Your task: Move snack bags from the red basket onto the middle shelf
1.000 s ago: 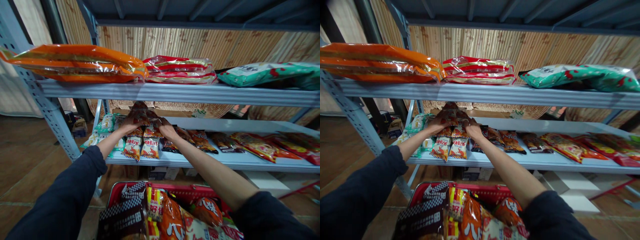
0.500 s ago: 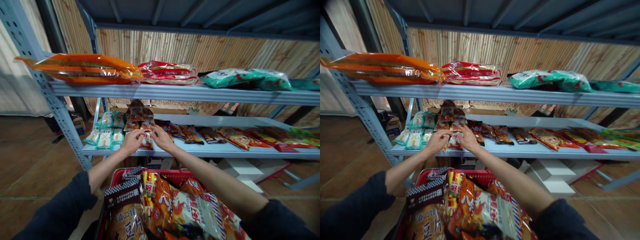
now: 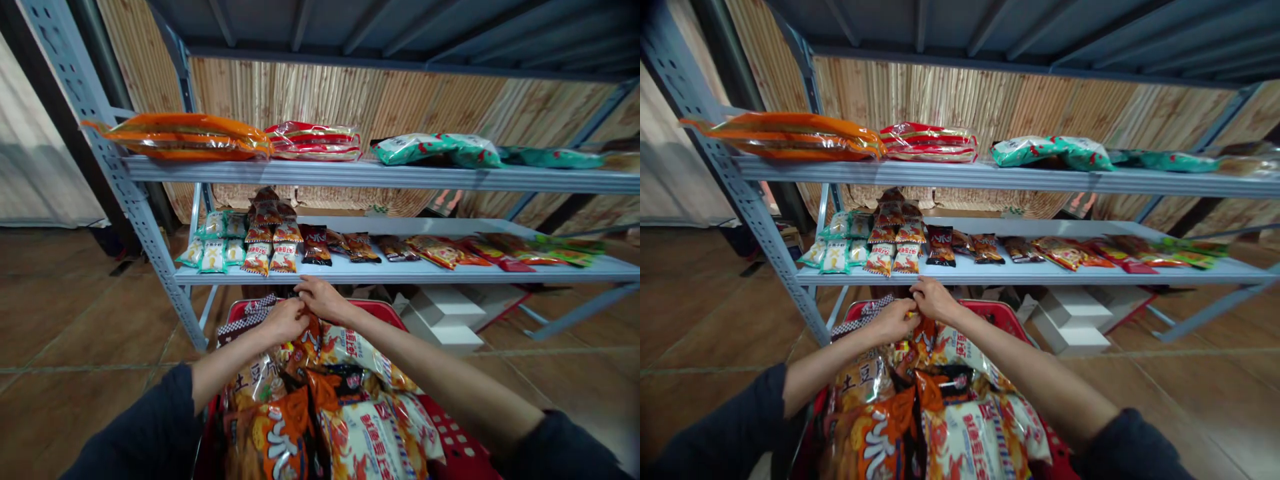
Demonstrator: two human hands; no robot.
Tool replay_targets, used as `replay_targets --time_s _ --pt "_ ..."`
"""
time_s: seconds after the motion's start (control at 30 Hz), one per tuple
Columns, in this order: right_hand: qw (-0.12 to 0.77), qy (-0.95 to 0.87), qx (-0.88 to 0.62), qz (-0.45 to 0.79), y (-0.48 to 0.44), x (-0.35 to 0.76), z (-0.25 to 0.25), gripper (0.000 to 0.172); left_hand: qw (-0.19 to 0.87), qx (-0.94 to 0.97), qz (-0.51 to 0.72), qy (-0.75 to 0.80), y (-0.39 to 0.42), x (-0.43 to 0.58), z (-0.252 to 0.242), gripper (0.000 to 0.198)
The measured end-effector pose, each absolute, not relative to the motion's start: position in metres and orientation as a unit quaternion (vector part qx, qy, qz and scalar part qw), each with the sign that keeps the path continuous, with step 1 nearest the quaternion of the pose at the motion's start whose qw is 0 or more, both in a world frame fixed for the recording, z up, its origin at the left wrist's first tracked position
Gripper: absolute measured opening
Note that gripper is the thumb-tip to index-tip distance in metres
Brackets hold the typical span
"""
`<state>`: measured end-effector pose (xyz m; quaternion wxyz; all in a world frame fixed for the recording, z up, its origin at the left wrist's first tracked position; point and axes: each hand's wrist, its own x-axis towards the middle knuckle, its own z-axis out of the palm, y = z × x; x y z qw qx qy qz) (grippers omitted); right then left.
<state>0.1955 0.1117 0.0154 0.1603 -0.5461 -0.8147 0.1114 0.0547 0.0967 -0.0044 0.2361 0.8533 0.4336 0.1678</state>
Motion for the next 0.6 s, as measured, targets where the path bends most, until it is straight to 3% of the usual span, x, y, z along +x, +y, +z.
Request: replay_targets --time_s 0.27,0.4,0.47,0.6 --pt "0.183 -0.813 -0.540 0.115 0.072 0.226 0.004 0.028 0.265 0.864 0.103 0.415 0.057 0.052 -0.024 0.033" --pt "0.150 -0.823 -0.530 0.136 0.051 0.249 0.000 0.032 0.248 0.873 0.094 0.410 0.037 0.053 -0.033 0.038" --pt "0.121 -0.831 -0.524 0.144 0.039 0.263 -0.003 0.041 0.242 0.874 0.084 0.413 0.029 0.053 -0.036 0.039" --pt "0.049 -0.838 -0.526 0.136 0.020 0.286 -0.014 0.077 0.240 0.865 0.083 0.432 0.020 0.052 -0.044 0.043"
